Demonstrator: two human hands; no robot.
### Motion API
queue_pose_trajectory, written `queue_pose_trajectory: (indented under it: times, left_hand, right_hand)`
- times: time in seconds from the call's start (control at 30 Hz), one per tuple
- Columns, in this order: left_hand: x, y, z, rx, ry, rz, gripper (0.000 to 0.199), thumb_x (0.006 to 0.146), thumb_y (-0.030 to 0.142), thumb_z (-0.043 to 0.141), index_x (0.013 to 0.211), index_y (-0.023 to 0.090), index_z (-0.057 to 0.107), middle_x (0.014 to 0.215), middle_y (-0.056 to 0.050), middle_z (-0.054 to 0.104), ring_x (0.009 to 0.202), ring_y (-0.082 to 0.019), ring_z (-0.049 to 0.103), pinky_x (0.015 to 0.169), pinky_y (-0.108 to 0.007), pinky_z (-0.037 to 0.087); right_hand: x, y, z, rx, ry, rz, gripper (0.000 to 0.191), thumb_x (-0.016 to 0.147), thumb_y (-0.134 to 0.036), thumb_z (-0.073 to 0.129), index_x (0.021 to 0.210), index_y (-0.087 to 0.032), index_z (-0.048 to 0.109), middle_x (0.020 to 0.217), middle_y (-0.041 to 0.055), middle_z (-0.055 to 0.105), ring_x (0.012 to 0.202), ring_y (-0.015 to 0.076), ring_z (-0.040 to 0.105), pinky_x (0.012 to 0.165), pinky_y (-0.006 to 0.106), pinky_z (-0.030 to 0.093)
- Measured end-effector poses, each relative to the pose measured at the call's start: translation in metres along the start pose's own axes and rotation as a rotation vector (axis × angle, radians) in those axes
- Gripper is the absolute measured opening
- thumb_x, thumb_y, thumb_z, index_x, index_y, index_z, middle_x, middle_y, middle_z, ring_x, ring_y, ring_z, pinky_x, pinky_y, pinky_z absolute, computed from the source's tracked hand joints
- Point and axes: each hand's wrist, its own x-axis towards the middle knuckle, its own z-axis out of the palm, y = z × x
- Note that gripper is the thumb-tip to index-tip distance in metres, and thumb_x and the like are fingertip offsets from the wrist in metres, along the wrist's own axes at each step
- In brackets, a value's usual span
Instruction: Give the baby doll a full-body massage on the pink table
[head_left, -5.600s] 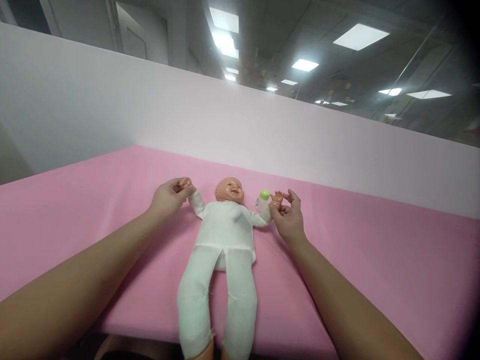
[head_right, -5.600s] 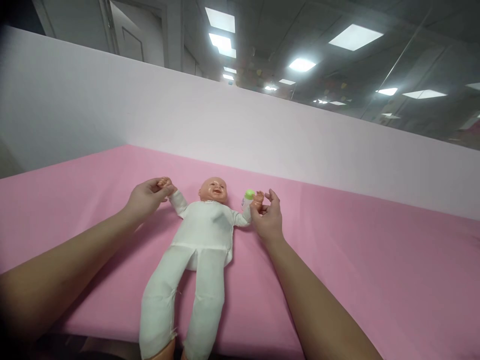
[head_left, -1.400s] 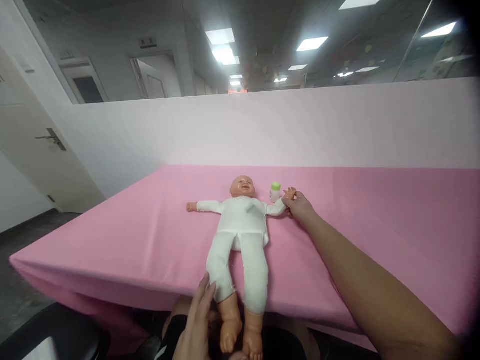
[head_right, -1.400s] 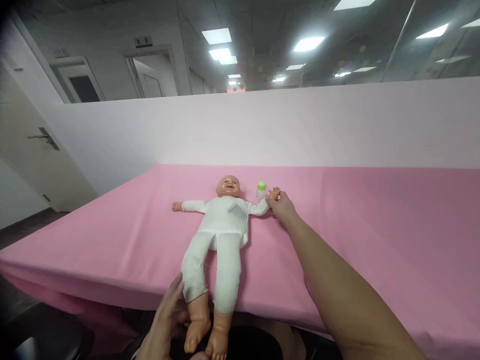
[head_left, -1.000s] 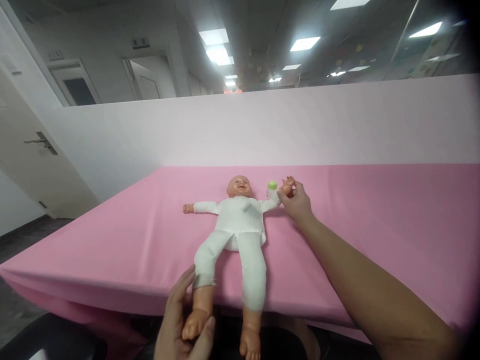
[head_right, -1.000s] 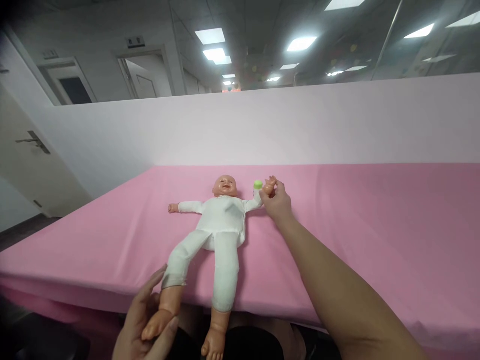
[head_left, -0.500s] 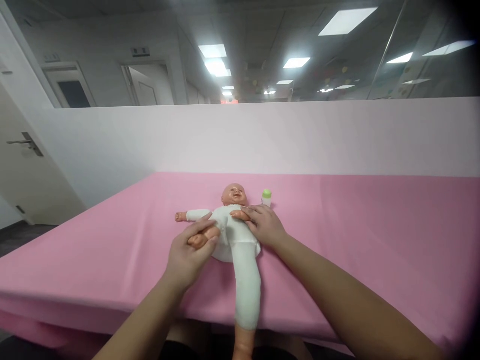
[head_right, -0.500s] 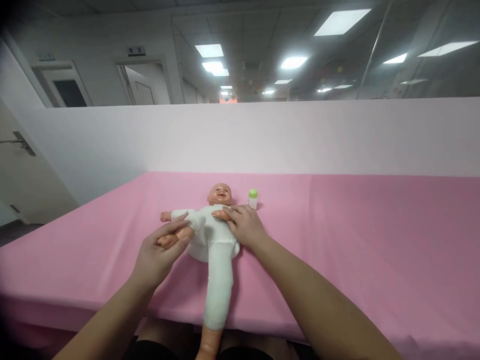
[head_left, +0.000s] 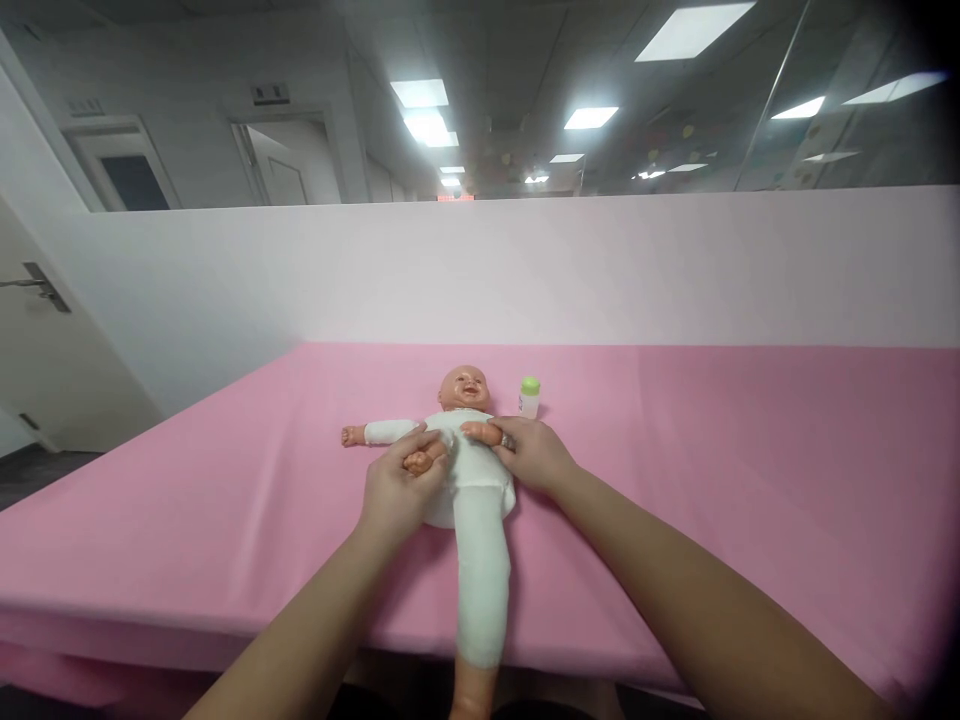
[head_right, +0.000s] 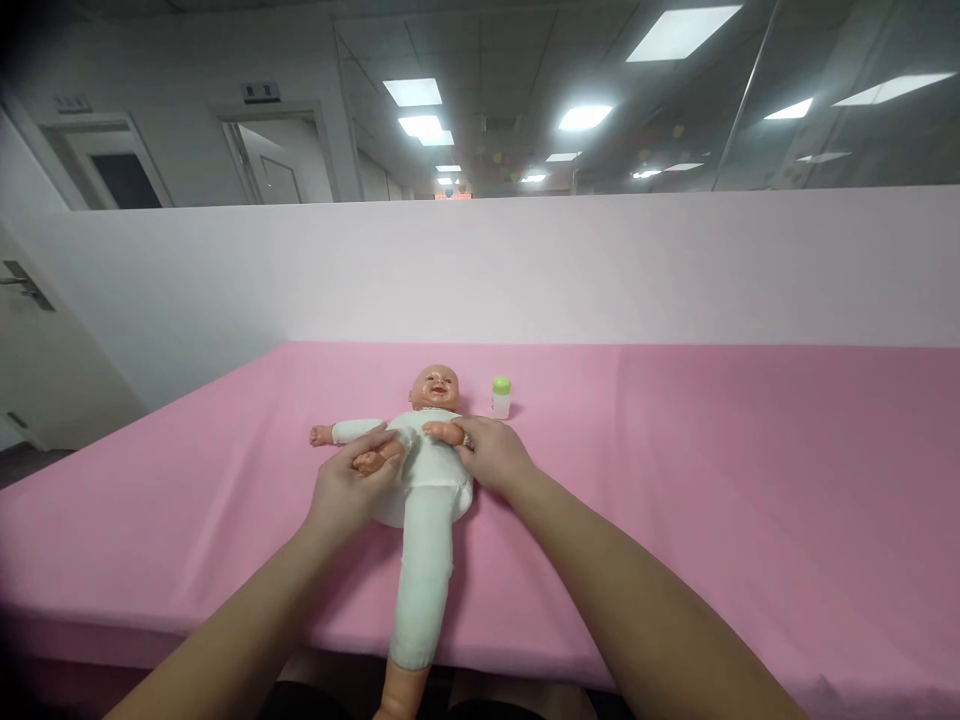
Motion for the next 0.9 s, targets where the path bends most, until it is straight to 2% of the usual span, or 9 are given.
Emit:
queue_pose_trajectory:
  times: [0.1, 0.17, 0.27, 0.33, 0.47, 0.57, 0.7, 0.8, 0.9]
  left_hand:
    - [-0.008, 0.004, -0.007, -0.103, 0.051, -0.027, 0.041, 0.083, 0.038, 0.077, 0.122, 0.026, 0.076, 0.145, -0.006, 0.064, 0.131, -0.027, 0.062, 0.115, -0.042, 0.048]
    - [-0.02, 0.006, -0.014, -0.099, 0.085, 0.024, 0.041, 0.084, 0.039, 0.078, 0.122, 0.024, 0.077, 0.147, -0.007, 0.063, 0.134, -0.029, 0.06, 0.117, -0.044, 0.047]
    - [-0.053, 0.003, -0.028, -0.033, 0.139, 0.15, 0.038, 0.085, 0.037, 0.076, 0.121, 0.025, 0.076, 0.147, -0.007, 0.062, 0.139, -0.03, 0.056, 0.119, -0.046, 0.045]
    - [-0.081, -0.005, -0.039, 0.01, 0.144, 0.208, 0.036, 0.086, 0.035, 0.075, 0.121, 0.027, 0.075, 0.149, -0.005, 0.062, 0.138, -0.03, 0.058, 0.116, -0.045, 0.049]
    - [-0.134, -0.026, -0.062, 0.161, 0.127, 0.322, 0.038, 0.086, 0.029, 0.074, 0.124, 0.032, 0.073, 0.148, -0.005, 0.062, 0.133, -0.031, 0.062, 0.108, -0.045, 0.057]
    - [-0.155, -0.037, -0.072, 0.219, 0.102, 0.367, 0.039, 0.084, 0.028, 0.074, 0.123, 0.034, 0.072, 0.144, -0.004, 0.065, 0.125, -0.032, 0.067, 0.104, -0.044, 0.06]
    - [-0.161, -0.044, -0.074, 0.233, 0.113, 0.341, 0.039, 0.084, 0.03, 0.074, 0.123, 0.034, 0.072, 0.141, -0.005, 0.067, 0.123, -0.033, 0.069, 0.102, -0.045, 0.061]
    - [-0.161, -0.048, -0.072, 0.23, 0.11, 0.311, 0.038, 0.084, 0.031, 0.075, 0.122, 0.033, 0.074, 0.14, -0.005, 0.068, 0.123, -0.033, 0.069, 0.103, -0.044, 0.061]
    - [-0.159, -0.052, -0.07, 0.219, 0.123, 0.299, 0.038, 0.083, 0.034, 0.076, 0.122, 0.033, 0.075, 0.14, -0.005, 0.068, 0.123, -0.034, 0.068, 0.102, -0.044, 0.061]
  right_hand:
    - [0.001, 0.018, -0.009, 0.154, 0.113, 0.227, 0.025, 0.089, -0.037, 0.068, 0.111, -0.027, 0.073, 0.099, 0.0011, 0.078, 0.086, 0.0206, 0.069, 0.076, 0.031, 0.053]
    - [0.003, 0.036, -0.016, 0.232, 0.232, 0.387, 0.027, 0.086, -0.041, 0.068, 0.105, -0.022, 0.071, 0.092, 0.0029, 0.076, 0.082, 0.0214, 0.069, 0.071, 0.03, 0.053]
    - [0.008, 0.064, -0.023, 0.367, 0.363, 0.553, 0.039, 0.083, -0.041, 0.068, 0.117, -0.023, 0.066, 0.108, 0.0064, 0.076, 0.091, 0.0228, 0.071, 0.071, 0.03, 0.057]
    - [0.009, 0.08, -0.026, 0.424, 0.391, 0.62, 0.046, 0.085, -0.044, 0.067, 0.125, -0.023, 0.061, 0.117, 0.0093, 0.074, 0.094, 0.0231, 0.072, 0.069, 0.031, 0.059]
    - [0.006, 0.099, -0.028, 0.381, 0.352, 0.739, 0.045, 0.087, -0.057, 0.063, 0.115, -0.021, 0.063, 0.099, 0.0107, 0.076, 0.072, 0.0228, 0.071, 0.056, 0.032, 0.055]
    - [0.001, 0.104, -0.031, 0.297, 0.294, 0.784, 0.038, 0.079, -0.056, 0.074, 0.095, -0.022, 0.067, 0.084, 0.0076, 0.074, 0.064, 0.0222, 0.066, 0.053, 0.032, 0.049]
    - [0.0, 0.104, -0.037, 0.111, 0.189, 0.799, 0.033, 0.077, -0.054, 0.076, 0.082, -0.023, 0.065, 0.074, 0.0062, 0.07, 0.062, 0.0226, 0.062, 0.058, 0.033, 0.045]
    - [0.0, 0.102, -0.04, 0.024, 0.159, 0.808, 0.033, 0.078, -0.054, 0.073, 0.086, -0.023, 0.064, 0.077, 0.0074, 0.071, 0.064, 0.0239, 0.064, 0.06, 0.034, 0.046]
    - [-0.001, 0.101, -0.041, 0.113, 0.214, 0.82, 0.041, 0.073, -0.052, 0.078, 0.096, -0.022, 0.064, 0.083, 0.0083, 0.072, 0.066, 0.0247, 0.066, 0.059, 0.035, 0.048]
